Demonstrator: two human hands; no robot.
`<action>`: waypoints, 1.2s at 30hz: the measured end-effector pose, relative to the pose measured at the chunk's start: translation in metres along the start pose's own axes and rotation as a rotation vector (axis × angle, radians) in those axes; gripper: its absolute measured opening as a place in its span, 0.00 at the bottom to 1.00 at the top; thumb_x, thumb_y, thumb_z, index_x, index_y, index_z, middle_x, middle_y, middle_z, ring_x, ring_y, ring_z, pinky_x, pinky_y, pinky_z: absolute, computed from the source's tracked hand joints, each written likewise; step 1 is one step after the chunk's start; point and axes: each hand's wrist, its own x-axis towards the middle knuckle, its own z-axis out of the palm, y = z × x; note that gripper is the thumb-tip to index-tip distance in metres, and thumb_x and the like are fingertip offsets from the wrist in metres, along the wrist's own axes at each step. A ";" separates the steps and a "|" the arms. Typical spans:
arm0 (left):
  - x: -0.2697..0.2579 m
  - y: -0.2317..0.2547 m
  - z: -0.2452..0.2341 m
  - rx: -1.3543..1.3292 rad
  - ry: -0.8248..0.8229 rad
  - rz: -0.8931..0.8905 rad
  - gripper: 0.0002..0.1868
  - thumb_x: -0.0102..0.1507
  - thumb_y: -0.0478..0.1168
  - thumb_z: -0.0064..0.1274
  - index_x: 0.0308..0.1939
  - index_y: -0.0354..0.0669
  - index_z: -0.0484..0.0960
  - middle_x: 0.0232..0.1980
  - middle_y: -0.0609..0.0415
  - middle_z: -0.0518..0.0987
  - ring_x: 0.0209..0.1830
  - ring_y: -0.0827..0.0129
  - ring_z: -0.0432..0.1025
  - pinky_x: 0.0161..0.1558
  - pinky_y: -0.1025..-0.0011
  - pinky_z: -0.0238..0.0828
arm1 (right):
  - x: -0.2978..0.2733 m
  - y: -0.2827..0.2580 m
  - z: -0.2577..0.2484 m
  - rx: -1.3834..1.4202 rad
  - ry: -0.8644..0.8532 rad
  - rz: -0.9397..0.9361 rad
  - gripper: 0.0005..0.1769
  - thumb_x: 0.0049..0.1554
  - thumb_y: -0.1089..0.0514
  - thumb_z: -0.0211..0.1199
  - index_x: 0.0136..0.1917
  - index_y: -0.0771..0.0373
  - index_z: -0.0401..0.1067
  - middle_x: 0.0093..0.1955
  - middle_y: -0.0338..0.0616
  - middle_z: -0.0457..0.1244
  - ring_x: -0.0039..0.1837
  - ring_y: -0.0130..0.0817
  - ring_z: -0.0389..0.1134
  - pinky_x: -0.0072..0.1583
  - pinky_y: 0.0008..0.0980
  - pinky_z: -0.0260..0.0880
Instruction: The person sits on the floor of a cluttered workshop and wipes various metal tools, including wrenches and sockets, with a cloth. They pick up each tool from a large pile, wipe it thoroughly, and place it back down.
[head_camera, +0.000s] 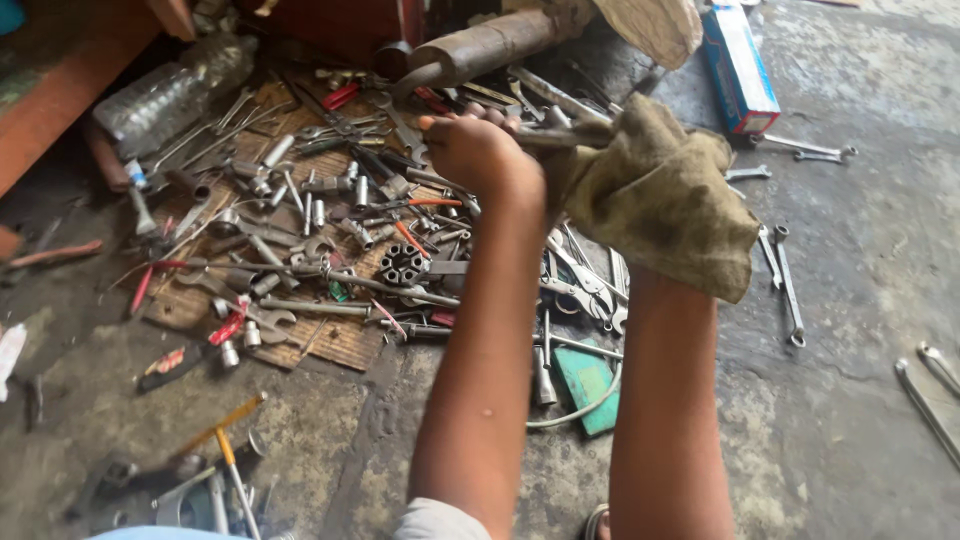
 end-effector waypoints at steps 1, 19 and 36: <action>-0.006 -0.005 0.000 0.020 -0.003 -0.013 0.22 0.74 0.54 0.29 0.34 0.42 0.59 0.25 0.57 0.64 0.17 0.76 0.55 0.18 0.74 0.55 | -0.001 -0.002 0.000 -0.015 -0.033 0.075 0.15 0.60 0.44 0.65 0.47 0.56 0.74 0.45 0.49 0.69 0.45 0.51 0.72 0.50 0.48 0.72; -0.021 -0.035 -0.029 0.455 -0.001 0.223 0.18 0.65 0.47 0.53 0.51 0.37 0.78 0.48 0.51 0.80 0.43 0.66 0.76 0.42 0.64 0.78 | -0.018 0.066 0.078 -0.041 -0.104 0.435 0.14 0.60 0.44 0.64 0.51 0.55 0.74 0.44 0.47 0.69 0.43 0.44 0.70 0.46 0.42 0.70; 0.014 0.043 -0.044 0.698 -0.752 0.111 0.11 0.70 0.42 0.48 0.49 0.41 0.82 0.39 0.47 0.86 0.26 0.69 0.78 0.30 0.72 0.75 | -0.004 0.051 0.036 0.683 0.118 0.180 0.15 0.55 0.47 0.63 0.51 0.55 0.74 0.47 0.46 0.71 0.46 0.38 0.72 0.47 0.37 0.72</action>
